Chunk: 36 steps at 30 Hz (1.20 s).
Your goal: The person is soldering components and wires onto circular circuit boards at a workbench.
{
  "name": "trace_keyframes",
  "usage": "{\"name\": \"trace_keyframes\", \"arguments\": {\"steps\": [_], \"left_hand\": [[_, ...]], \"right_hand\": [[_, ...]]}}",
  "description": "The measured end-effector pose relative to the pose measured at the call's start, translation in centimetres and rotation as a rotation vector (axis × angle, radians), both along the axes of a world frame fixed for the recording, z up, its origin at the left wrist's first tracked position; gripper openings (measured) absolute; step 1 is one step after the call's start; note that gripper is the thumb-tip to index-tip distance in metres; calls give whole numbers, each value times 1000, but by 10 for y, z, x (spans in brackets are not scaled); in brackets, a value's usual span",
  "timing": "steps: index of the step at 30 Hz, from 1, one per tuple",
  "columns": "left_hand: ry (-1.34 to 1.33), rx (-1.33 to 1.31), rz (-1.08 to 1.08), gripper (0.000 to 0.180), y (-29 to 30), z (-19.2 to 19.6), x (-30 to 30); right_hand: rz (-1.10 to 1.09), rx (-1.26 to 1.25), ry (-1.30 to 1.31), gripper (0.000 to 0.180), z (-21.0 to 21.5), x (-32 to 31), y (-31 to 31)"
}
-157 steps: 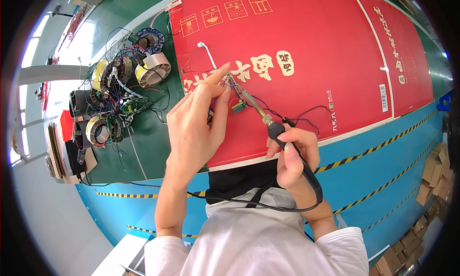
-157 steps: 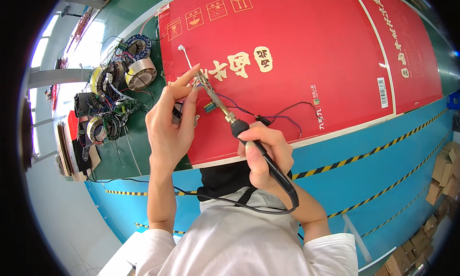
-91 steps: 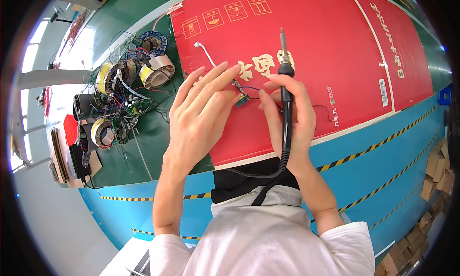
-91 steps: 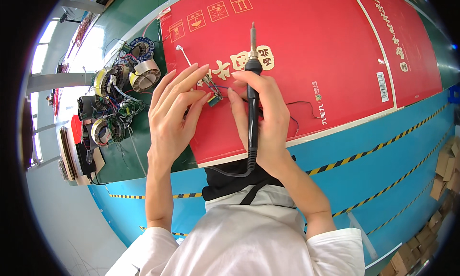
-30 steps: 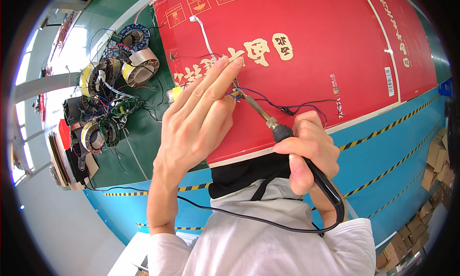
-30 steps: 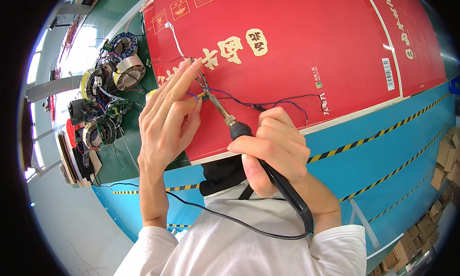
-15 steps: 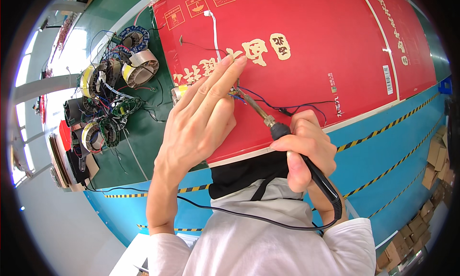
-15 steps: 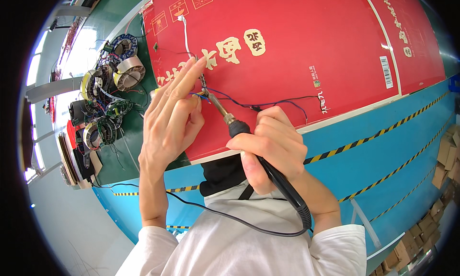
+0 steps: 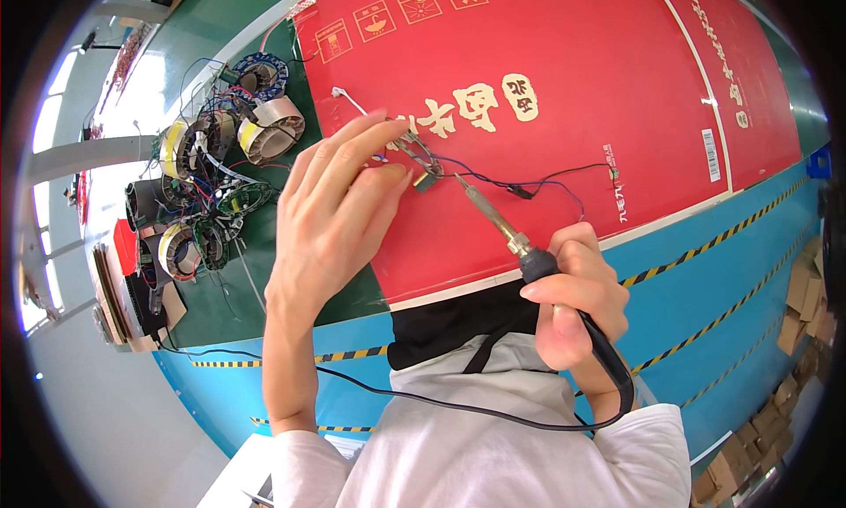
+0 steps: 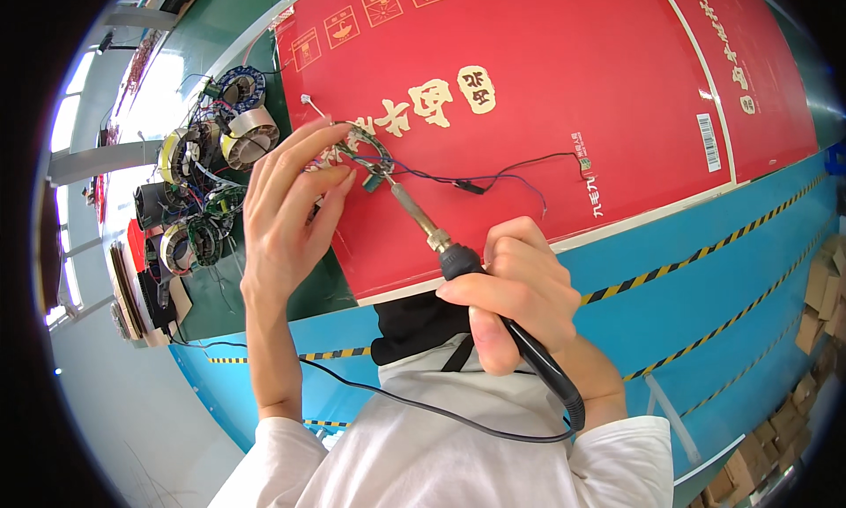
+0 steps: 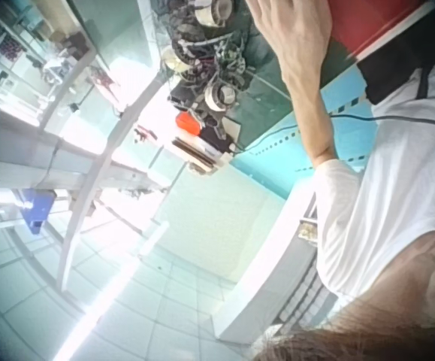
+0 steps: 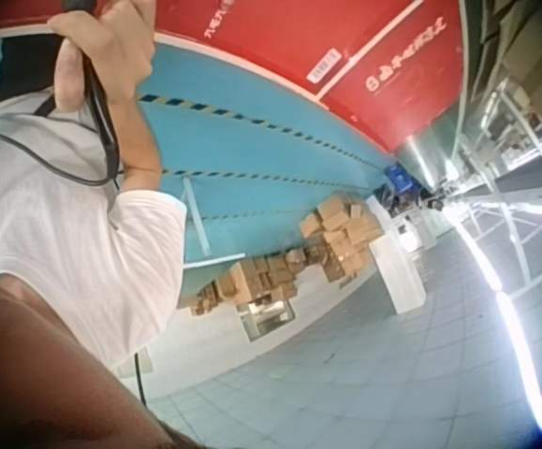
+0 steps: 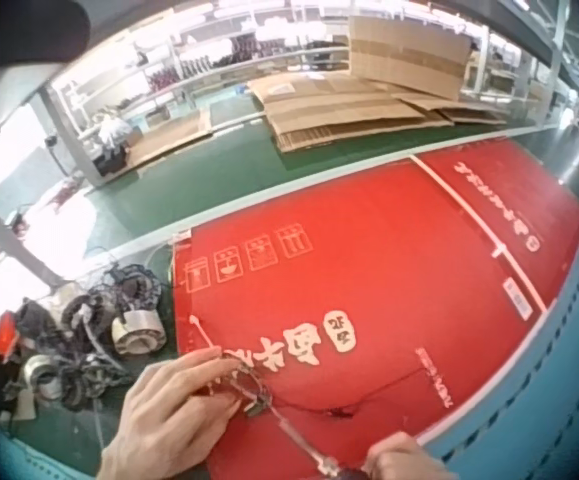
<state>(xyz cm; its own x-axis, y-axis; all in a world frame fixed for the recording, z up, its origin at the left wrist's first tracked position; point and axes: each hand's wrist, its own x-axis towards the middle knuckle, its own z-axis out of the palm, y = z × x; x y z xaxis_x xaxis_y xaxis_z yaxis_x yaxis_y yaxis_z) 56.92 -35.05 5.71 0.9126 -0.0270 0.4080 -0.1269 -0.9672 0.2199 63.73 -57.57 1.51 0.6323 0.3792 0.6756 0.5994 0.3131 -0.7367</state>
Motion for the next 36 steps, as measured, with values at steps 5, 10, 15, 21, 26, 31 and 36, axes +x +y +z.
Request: {"name": "trace_keyframes", "arguments": {"steps": [5, 10, 15, 21, 26, 31, 36], "left_hand": [[-55, -77, -44, 19, -2, -7, 5], [-63, -84, -76, 20, -6, -9, 9], [-66, -42, -68, 21, -8, -11, 7], [-67, -37, -69, 22, -9, -9, 5], [-76, -28, -73, 22, -9, -11, 7], [-89, -28, -69, 22, -9, -11, 7], [-93, -22, -66, 22, -10, -12, 6]], "right_hand": [[11, -61, -10, 18, 5, 2, -3], [-5, -78, -15, 18, 5, 6, 2], [-11, -90, -21, 20, 4, 11, 8], [6, -118, -23, 20, 7, 11, 10], [4, -118, -13, 20, 7, 12, 11], [4, -143, -20, 19, 9, 11, 10], [15, -161, -17, 19, 10, 10, 10]]}}
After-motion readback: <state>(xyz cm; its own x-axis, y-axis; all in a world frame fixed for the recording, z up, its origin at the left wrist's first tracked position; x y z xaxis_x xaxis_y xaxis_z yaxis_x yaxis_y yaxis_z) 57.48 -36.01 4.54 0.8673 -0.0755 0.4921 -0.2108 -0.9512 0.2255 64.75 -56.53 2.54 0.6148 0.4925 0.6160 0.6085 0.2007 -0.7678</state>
